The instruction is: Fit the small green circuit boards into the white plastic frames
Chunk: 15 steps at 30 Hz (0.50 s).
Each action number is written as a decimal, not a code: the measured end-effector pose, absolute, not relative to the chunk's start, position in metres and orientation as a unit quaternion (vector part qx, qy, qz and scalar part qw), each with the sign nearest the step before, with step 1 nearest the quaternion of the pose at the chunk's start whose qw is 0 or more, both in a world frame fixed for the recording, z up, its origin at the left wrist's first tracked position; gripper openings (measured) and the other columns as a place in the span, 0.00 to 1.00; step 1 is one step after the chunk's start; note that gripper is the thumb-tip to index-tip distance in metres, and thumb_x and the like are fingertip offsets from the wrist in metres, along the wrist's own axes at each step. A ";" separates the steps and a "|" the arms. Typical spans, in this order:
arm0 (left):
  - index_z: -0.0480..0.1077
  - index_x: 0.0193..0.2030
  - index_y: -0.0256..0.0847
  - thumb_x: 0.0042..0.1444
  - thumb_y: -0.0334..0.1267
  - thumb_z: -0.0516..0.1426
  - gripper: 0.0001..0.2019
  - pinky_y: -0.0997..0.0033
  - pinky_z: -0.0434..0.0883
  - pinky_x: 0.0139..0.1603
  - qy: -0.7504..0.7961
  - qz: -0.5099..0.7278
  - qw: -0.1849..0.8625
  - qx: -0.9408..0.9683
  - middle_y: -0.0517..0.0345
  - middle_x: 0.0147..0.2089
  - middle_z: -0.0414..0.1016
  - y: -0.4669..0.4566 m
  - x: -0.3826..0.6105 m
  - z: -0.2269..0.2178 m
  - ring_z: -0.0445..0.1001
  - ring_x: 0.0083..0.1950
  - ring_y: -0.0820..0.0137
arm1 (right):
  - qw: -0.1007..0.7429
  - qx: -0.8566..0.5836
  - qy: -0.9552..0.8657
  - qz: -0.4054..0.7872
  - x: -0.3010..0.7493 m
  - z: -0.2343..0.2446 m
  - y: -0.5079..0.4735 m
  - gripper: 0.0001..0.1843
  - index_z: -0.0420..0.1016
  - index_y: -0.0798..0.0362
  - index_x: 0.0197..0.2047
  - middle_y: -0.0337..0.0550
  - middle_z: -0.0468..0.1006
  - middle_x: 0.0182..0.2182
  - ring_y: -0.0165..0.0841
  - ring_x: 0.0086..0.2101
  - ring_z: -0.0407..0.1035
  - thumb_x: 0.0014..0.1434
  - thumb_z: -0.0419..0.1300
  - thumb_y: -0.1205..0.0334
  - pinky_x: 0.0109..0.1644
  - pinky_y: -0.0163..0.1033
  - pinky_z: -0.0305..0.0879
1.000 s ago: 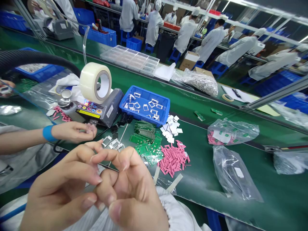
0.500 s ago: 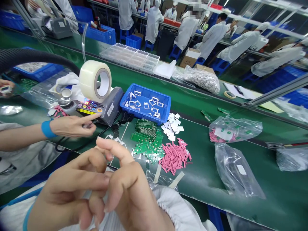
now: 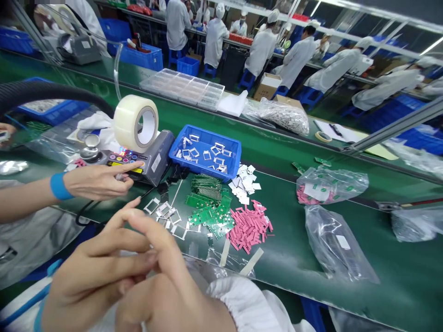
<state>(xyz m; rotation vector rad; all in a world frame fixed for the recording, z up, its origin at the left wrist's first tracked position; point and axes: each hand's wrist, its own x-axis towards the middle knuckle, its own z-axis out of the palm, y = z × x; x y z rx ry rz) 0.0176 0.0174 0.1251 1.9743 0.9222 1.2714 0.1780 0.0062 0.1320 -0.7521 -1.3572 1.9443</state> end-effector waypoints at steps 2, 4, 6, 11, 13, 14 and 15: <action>0.72 0.46 0.51 0.53 0.29 0.54 0.16 0.52 0.45 0.63 0.388 0.456 0.279 0.751 0.60 0.33 0.79 0.015 0.014 0.112 0.71 0.40 0.64 | 0.318 -0.308 -0.609 0.658 0.176 0.127 0.006 0.18 0.66 0.43 0.33 0.30 0.54 0.61 0.40 0.53 0.62 0.44 0.57 0.77 0.53 0.44 0.61; 0.74 0.40 0.51 0.50 0.26 0.54 0.15 0.53 0.47 0.62 0.432 0.446 0.273 0.735 0.62 0.31 0.79 0.013 0.011 0.095 0.70 0.42 0.63 | 0.310 -0.328 -0.674 0.585 0.175 0.120 0.007 0.20 0.65 0.45 0.34 0.33 0.50 0.63 0.41 0.57 0.55 0.41 0.55 0.80 0.55 0.45 0.58; 0.74 0.36 0.49 0.51 0.28 0.54 0.12 0.53 0.52 0.61 0.476 0.431 0.287 0.710 0.60 0.30 0.78 0.012 0.008 0.075 0.70 0.42 0.61 | 0.292 -0.328 -0.719 0.539 0.180 0.109 0.013 0.22 0.63 0.46 0.38 0.39 0.52 0.62 0.40 0.59 0.52 0.41 0.55 0.79 0.55 0.44 0.57; 0.76 0.35 0.44 0.55 0.42 0.52 0.11 0.61 0.68 0.46 0.599 0.328 0.442 0.582 0.54 0.35 0.78 0.005 -0.007 0.028 0.73 0.41 0.61 | 0.176 -0.453 -0.823 0.293 0.203 0.067 0.052 0.08 0.67 0.50 0.38 0.42 0.72 0.40 0.36 0.44 0.64 0.54 0.54 0.70 0.48 0.45 0.57; 0.76 0.36 0.43 0.55 0.46 0.52 0.14 0.63 0.69 0.45 0.632 0.317 0.489 0.510 0.53 0.35 0.78 0.001 -0.013 0.015 0.74 0.41 0.61 | 0.091 -0.523 -0.828 0.184 0.202 0.050 0.068 0.08 0.69 0.51 0.41 0.44 0.72 0.38 0.38 0.41 0.63 0.56 0.56 0.60 0.45 0.46 0.56; 0.76 0.36 0.42 0.54 0.47 0.52 0.14 0.62 0.69 0.46 0.642 0.318 0.507 0.478 0.53 0.34 0.78 0.000 -0.015 0.011 0.74 0.41 0.61 | 0.059 -0.539 -0.826 0.153 0.199 0.042 0.073 0.14 0.70 0.52 0.42 0.46 0.72 0.38 0.41 0.41 0.63 0.55 0.58 0.55 0.45 0.47 0.55; 0.76 0.36 0.42 0.53 0.48 0.53 0.15 0.62 0.69 0.47 0.646 0.324 0.524 0.449 0.53 0.34 0.78 0.000 -0.016 0.008 0.74 0.41 0.61 | 0.042 -0.546 -0.825 0.136 0.193 0.035 0.077 0.18 0.71 0.54 0.43 0.49 0.71 0.39 0.43 0.41 0.62 0.53 0.59 0.51 0.45 0.48 0.54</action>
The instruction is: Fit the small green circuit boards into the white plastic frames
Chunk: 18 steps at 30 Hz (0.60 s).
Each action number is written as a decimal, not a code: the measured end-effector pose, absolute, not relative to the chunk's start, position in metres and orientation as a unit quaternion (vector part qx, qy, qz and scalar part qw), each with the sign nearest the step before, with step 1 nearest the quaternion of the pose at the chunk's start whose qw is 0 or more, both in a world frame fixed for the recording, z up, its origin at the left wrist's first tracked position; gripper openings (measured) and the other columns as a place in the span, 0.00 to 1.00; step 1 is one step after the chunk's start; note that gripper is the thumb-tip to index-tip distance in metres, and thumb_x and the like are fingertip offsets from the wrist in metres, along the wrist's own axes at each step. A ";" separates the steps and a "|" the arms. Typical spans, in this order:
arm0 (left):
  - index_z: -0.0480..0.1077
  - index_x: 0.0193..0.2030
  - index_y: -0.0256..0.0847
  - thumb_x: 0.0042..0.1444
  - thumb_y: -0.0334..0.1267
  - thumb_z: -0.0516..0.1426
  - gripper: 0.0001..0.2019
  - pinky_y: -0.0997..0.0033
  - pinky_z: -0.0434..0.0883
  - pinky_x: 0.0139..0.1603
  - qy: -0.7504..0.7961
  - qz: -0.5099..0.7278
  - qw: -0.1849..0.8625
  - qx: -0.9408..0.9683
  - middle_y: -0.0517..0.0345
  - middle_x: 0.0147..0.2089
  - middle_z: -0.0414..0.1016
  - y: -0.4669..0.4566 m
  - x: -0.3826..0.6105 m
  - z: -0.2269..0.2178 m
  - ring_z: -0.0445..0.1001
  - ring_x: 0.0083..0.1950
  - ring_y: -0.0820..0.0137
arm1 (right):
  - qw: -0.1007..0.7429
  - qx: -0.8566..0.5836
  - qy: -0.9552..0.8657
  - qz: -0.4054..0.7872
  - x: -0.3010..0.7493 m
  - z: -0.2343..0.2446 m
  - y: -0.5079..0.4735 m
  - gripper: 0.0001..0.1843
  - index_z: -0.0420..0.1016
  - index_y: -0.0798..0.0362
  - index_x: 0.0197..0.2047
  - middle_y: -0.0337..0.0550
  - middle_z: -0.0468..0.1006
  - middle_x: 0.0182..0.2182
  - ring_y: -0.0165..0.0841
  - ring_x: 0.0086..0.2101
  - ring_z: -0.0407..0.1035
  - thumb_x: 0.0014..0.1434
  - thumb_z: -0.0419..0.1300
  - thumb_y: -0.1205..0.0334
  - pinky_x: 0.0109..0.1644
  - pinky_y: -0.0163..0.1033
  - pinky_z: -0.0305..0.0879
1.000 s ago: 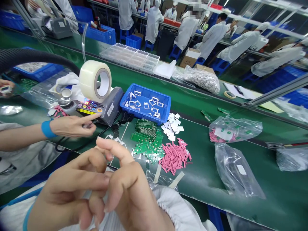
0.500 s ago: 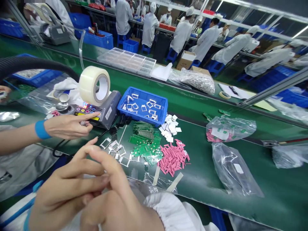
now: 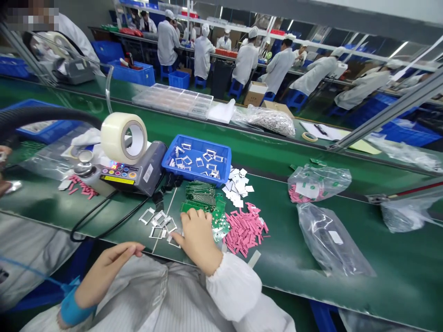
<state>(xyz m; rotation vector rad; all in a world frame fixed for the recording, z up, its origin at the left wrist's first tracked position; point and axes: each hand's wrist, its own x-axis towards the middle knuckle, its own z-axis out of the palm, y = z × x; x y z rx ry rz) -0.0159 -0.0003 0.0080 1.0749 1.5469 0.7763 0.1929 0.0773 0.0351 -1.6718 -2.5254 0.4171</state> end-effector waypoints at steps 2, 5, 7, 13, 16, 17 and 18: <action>0.76 0.35 0.41 0.51 0.48 0.55 0.15 0.61 0.69 0.48 0.636 0.354 0.561 0.394 0.54 0.34 0.78 0.002 -0.014 0.004 0.74 0.41 0.62 | 0.030 -0.554 -0.822 0.127 0.179 0.024 0.082 0.21 0.72 0.57 0.40 0.53 0.71 0.38 0.46 0.42 0.62 0.52 0.61 0.48 0.44 0.50 0.53; 0.76 0.34 0.39 0.48 0.49 0.58 0.15 0.61 0.70 0.47 0.596 0.403 0.616 0.320 0.53 0.34 0.78 0.011 -0.006 0.001 0.74 0.40 0.63 | 0.012 -0.566 -0.815 0.126 0.163 0.014 0.088 0.16 0.73 0.57 0.36 0.52 0.72 0.37 0.45 0.41 0.64 0.52 0.61 0.52 0.43 0.47 0.53; 0.76 0.34 0.39 0.45 0.50 0.59 0.16 0.62 0.71 0.46 0.577 0.413 0.636 0.303 0.52 0.36 0.77 0.020 0.002 0.000 0.74 0.42 0.62 | 0.006 -0.571 -0.810 0.133 0.161 0.012 0.093 0.14 0.73 0.55 0.35 0.49 0.73 0.36 0.42 0.40 0.65 0.52 0.61 0.53 0.41 0.44 0.53; 0.75 0.37 0.39 0.41 0.49 0.62 0.18 0.65 0.71 0.39 0.557 0.404 0.654 0.313 0.49 0.42 0.76 0.040 0.018 -0.003 0.73 0.45 0.60 | -0.001 -0.580 -0.800 0.156 0.167 0.009 0.103 0.08 0.74 0.51 0.32 0.41 0.76 0.33 0.35 0.36 0.69 0.54 0.60 0.55 0.38 0.38 0.50; 0.75 0.37 0.39 0.41 0.48 0.62 0.18 0.66 0.71 0.37 0.553 0.406 0.660 0.307 0.49 0.43 0.75 0.042 0.018 -0.005 0.73 0.44 0.60 | 0.002 -0.581 -0.800 0.151 0.165 0.010 0.103 0.07 0.74 0.50 0.28 0.40 0.76 0.31 0.34 0.34 0.69 0.55 0.58 0.61 0.37 0.38 0.48; 0.75 0.37 0.39 0.41 0.48 0.63 0.17 0.66 0.70 0.37 0.551 0.409 0.661 0.304 0.49 0.43 0.75 0.042 0.017 -0.006 0.73 0.44 0.60 | 0.006 -0.583 -0.800 0.142 0.165 0.011 0.103 0.07 0.74 0.52 0.28 0.41 0.76 0.30 0.34 0.34 0.69 0.55 0.57 0.63 0.37 0.39 0.48; 0.75 0.36 0.39 0.41 0.47 0.63 0.17 0.66 0.70 0.37 0.549 0.412 0.662 0.301 0.49 0.42 0.75 0.042 0.016 -0.006 0.73 0.44 0.60 | 0.011 -0.586 -0.800 0.131 0.165 0.014 0.103 0.08 0.74 0.53 0.27 0.43 0.76 0.30 0.35 0.35 0.68 0.55 0.56 0.65 0.38 0.39 0.48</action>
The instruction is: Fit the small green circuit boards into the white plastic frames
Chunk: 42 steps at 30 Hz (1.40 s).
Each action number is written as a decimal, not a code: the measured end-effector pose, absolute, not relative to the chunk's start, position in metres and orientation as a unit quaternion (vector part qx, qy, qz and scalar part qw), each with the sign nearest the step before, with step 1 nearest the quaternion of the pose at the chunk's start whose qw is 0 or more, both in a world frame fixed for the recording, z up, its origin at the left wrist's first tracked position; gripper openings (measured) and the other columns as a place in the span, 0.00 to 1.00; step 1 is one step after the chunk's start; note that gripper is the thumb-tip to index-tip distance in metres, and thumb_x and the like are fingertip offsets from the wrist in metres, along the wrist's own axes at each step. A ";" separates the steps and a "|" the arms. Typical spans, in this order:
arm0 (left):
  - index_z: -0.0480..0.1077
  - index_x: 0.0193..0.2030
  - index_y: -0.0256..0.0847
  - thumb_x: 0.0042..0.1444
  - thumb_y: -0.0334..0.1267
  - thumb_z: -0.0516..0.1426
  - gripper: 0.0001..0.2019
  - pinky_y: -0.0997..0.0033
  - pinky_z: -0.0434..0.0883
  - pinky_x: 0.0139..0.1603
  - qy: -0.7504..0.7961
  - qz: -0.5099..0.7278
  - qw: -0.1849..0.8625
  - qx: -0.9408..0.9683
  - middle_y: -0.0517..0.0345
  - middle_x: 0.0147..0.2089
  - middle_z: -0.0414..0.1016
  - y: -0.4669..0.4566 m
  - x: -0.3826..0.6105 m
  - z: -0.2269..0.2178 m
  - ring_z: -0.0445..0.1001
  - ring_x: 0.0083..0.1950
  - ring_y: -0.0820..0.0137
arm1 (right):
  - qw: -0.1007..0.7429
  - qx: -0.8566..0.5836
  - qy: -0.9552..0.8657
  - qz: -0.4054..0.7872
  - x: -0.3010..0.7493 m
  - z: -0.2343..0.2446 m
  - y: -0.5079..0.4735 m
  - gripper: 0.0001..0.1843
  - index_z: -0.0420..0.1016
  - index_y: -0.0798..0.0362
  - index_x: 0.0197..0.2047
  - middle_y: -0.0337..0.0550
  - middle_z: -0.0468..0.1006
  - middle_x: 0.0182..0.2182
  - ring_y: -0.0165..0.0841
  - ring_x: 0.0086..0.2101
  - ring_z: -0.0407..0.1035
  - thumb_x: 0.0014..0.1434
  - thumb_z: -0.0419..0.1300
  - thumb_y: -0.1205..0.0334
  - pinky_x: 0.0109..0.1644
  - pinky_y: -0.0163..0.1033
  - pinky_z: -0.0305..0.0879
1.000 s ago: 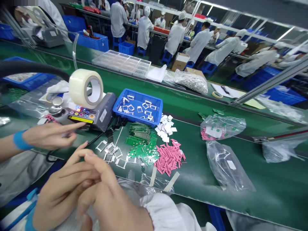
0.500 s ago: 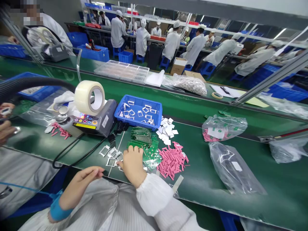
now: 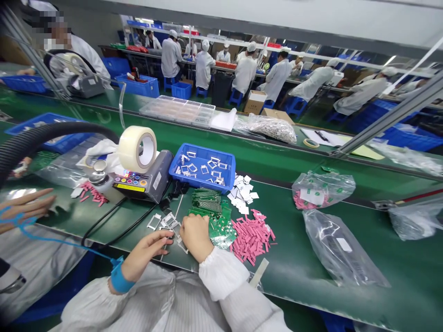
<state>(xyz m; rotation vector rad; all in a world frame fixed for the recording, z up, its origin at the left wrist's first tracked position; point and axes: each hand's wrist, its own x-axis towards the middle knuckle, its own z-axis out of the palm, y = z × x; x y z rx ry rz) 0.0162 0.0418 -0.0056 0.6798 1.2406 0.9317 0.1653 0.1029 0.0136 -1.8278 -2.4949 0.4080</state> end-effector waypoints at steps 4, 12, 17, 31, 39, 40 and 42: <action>0.74 0.41 0.38 0.45 0.48 0.61 0.19 0.62 0.70 0.42 0.529 0.431 0.673 0.286 0.47 0.42 0.75 0.040 0.017 -0.001 0.74 0.41 0.63 | 0.052 -0.602 -0.793 0.082 0.171 0.032 0.102 0.12 0.72 0.58 0.31 0.52 0.75 0.33 0.39 0.38 0.66 0.58 0.48 0.69 0.41 0.43 0.46; 0.72 0.44 0.43 0.41 0.42 0.65 0.21 0.66 0.73 0.36 0.419 0.546 0.699 0.197 0.53 0.42 0.74 0.044 0.028 0.008 0.74 0.38 0.67 | 0.062 -0.494 -0.851 0.168 0.160 0.055 0.092 0.09 0.72 0.49 0.29 0.31 0.76 0.28 0.24 0.31 0.69 0.59 0.53 0.62 0.39 0.32 0.54; 0.73 0.40 0.42 0.41 0.45 0.64 0.18 0.73 0.68 0.25 0.446 0.535 0.691 0.191 0.56 0.32 0.75 0.028 0.004 0.005 0.73 0.25 0.72 | 0.022 -0.499 -0.855 0.142 0.137 0.048 0.136 0.13 0.68 0.50 0.49 0.44 0.77 0.38 0.33 0.38 0.71 0.63 0.49 0.60 0.39 0.36 0.61; 0.77 0.33 0.56 0.36 0.60 0.60 0.18 0.59 0.63 0.24 0.539 0.478 0.671 0.176 0.51 0.30 0.76 -0.019 -0.038 -0.033 0.64 0.20 0.69 | 0.034 -0.541 -0.827 0.147 0.152 0.026 0.153 0.07 0.72 0.53 0.38 0.43 0.73 0.36 0.34 0.38 0.68 0.58 0.56 0.61 0.39 0.38 0.62; 0.75 0.39 0.54 0.36 0.57 0.61 0.22 0.50 0.72 0.42 0.562 0.532 0.628 0.085 0.51 0.39 0.79 -0.055 -0.085 -0.045 0.76 0.43 0.54 | 0.137 -0.461 -0.819 0.313 0.132 0.064 0.122 0.08 0.68 0.54 0.41 0.37 0.72 0.29 0.27 0.28 0.70 0.56 0.54 0.67 0.32 0.32 0.63; 0.75 0.38 0.53 0.35 0.55 0.63 0.21 0.51 0.71 0.46 0.564 0.555 0.607 0.077 0.52 0.40 0.79 -0.062 -0.097 -0.047 0.75 0.46 0.53 | 0.132 -0.425 -0.815 0.371 0.120 0.066 0.110 0.11 0.67 0.52 0.44 0.35 0.72 0.30 0.25 0.26 0.70 0.56 0.54 0.67 0.29 0.31 0.63; 0.76 0.34 0.54 0.33 0.54 0.65 0.18 0.55 0.68 0.53 0.571 0.598 0.558 0.065 0.58 0.42 0.80 -0.075 -0.122 -0.053 0.73 0.51 0.55 | 0.099 -0.349 -0.764 0.533 0.088 0.064 0.086 0.14 0.67 0.50 0.46 0.33 0.71 0.30 0.23 0.23 0.70 0.56 0.53 0.70 0.25 0.28 0.63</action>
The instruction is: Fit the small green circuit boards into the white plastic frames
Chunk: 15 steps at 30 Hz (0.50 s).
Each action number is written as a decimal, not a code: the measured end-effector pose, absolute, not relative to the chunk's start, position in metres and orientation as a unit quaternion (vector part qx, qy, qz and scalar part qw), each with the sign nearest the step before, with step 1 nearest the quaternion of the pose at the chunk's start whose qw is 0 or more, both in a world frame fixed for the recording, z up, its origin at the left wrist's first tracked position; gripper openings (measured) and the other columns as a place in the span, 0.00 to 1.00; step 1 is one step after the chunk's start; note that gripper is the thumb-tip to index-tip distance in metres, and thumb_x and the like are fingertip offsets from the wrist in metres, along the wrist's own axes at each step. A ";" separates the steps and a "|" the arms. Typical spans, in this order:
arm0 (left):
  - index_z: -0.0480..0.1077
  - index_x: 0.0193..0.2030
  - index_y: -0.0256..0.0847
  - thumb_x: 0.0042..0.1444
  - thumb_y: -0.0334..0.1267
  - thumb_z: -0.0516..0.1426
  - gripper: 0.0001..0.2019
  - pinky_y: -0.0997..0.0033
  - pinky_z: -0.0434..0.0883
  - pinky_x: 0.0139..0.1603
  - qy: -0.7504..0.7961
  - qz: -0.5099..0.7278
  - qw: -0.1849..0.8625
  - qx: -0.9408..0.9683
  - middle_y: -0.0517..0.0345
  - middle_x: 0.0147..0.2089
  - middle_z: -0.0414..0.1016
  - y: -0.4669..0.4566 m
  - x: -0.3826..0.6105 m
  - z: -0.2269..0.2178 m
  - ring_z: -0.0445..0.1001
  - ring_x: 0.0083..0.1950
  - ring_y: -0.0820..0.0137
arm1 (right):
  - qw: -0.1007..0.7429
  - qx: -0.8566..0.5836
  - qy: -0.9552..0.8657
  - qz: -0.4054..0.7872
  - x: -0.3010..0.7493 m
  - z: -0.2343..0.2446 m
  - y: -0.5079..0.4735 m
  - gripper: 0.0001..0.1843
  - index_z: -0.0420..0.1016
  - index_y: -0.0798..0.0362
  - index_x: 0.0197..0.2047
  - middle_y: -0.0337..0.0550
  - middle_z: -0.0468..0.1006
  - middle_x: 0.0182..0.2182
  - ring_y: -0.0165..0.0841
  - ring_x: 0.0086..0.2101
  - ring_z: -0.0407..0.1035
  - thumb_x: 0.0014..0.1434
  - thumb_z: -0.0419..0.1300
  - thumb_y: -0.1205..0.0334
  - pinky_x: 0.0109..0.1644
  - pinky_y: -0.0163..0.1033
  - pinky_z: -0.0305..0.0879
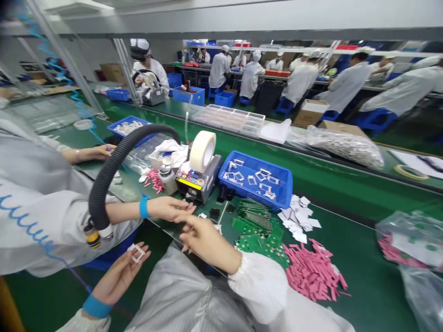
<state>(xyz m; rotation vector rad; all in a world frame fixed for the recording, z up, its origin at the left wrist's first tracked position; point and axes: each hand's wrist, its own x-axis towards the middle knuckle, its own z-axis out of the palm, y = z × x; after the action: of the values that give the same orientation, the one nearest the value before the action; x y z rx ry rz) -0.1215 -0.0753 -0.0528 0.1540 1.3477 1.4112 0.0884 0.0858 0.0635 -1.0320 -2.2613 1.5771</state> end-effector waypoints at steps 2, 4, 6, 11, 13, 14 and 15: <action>0.75 0.31 0.56 0.32 0.54 0.65 0.16 0.59 0.65 0.56 0.584 0.623 0.518 0.055 0.66 0.41 0.80 -0.087 -0.146 -0.059 0.71 0.54 0.59 | 0.042 -0.287 -0.680 0.674 0.048 0.054 0.064 0.13 0.70 0.51 0.43 0.32 0.69 0.26 0.22 0.22 0.69 0.55 0.53 0.72 0.24 0.27 0.62; 0.74 0.29 0.57 0.30 0.55 0.65 0.16 0.59 0.65 0.56 0.597 0.631 0.493 0.046 0.70 0.39 0.81 -0.098 -0.166 -0.065 0.72 0.53 0.60 | -0.007 -0.270 -0.630 0.728 0.005 0.038 0.046 0.11 0.70 0.53 0.41 0.30 0.67 0.21 0.22 0.20 0.68 0.54 0.55 0.74 0.22 0.26 0.60; 0.74 0.27 0.56 0.30 0.56 0.65 0.16 0.57 0.66 0.54 0.607 0.632 0.479 0.042 0.70 0.34 0.81 -0.106 -0.180 -0.070 0.75 0.48 0.60 | -0.035 -0.283 -0.617 0.734 -0.037 0.021 0.033 0.10 0.68 0.55 0.41 0.30 0.67 0.20 0.22 0.19 0.67 0.54 0.56 0.74 0.20 0.25 0.58; 0.73 0.26 0.54 0.36 0.58 0.61 0.14 0.57 0.70 0.48 0.604 0.641 0.470 0.056 0.66 0.27 0.81 -0.112 -0.190 -0.078 0.78 0.39 0.62 | -0.059 -0.315 -0.581 0.748 -0.101 -0.008 0.011 0.10 0.68 0.58 0.43 0.39 0.72 0.34 0.25 0.28 0.69 0.60 0.55 0.61 0.30 0.33 0.68; 0.73 0.27 0.53 0.36 0.59 0.61 0.16 0.60 0.70 0.47 0.592 0.657 0.463 0.064 0.65 0.26 0.80 -0.106 -0.190 -0.076 0.77 0.41 0.61 | -0.044 -0.324 -0.569 0.755 -0.107 -0.009 0.004 0.12 0.68 0.58 0.45 0.41 0.72 0.36 0.26 0.30 0.69 0.61 0.54 0.60 0.32 0.35 0.69; 0.72 0.27 0.52 0.35 0.60 0.61 0.17 0.60 0.71 0.46 0.586 0.664 0.460 0.068 0.64 0.26 0.80 -0.102 -0.189 -0.075 0.77 0.43 0.60 | -0.032 -0.331 -0.563 0.757 -0.107 -0.008 0.002 0.11 0.67 0.58 0.45 0.40 0.72 0.35 0.25 0.29 0.69 0.61 0.54 0.60 0.30 0.33 0.68; 0.73 0.28 0.51 0.35 0.60 0.61 0.18 0.61 0.71 0.46 0.579 0.669 0.460 0.071 0.64 0.27 0.80 -0.097 -0.188 -0.072 0.76 0.46 0.59 | -0.021 -0.340 -0.557 0.757 -0.103 -0.005 0.000 0.10 0.67 0.58 0.44 0.38 0.72 0.32 0.24 0.26 0.68 0.61 0.55 0.62 0.27 0.31 0.67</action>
<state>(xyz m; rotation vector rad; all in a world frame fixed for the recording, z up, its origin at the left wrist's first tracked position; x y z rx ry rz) -0.1884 -0.0969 -0.0723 0.1742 1.4259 1.6466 -0.1034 -0.0004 -0.0045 -1.0824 -1.7745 2.4116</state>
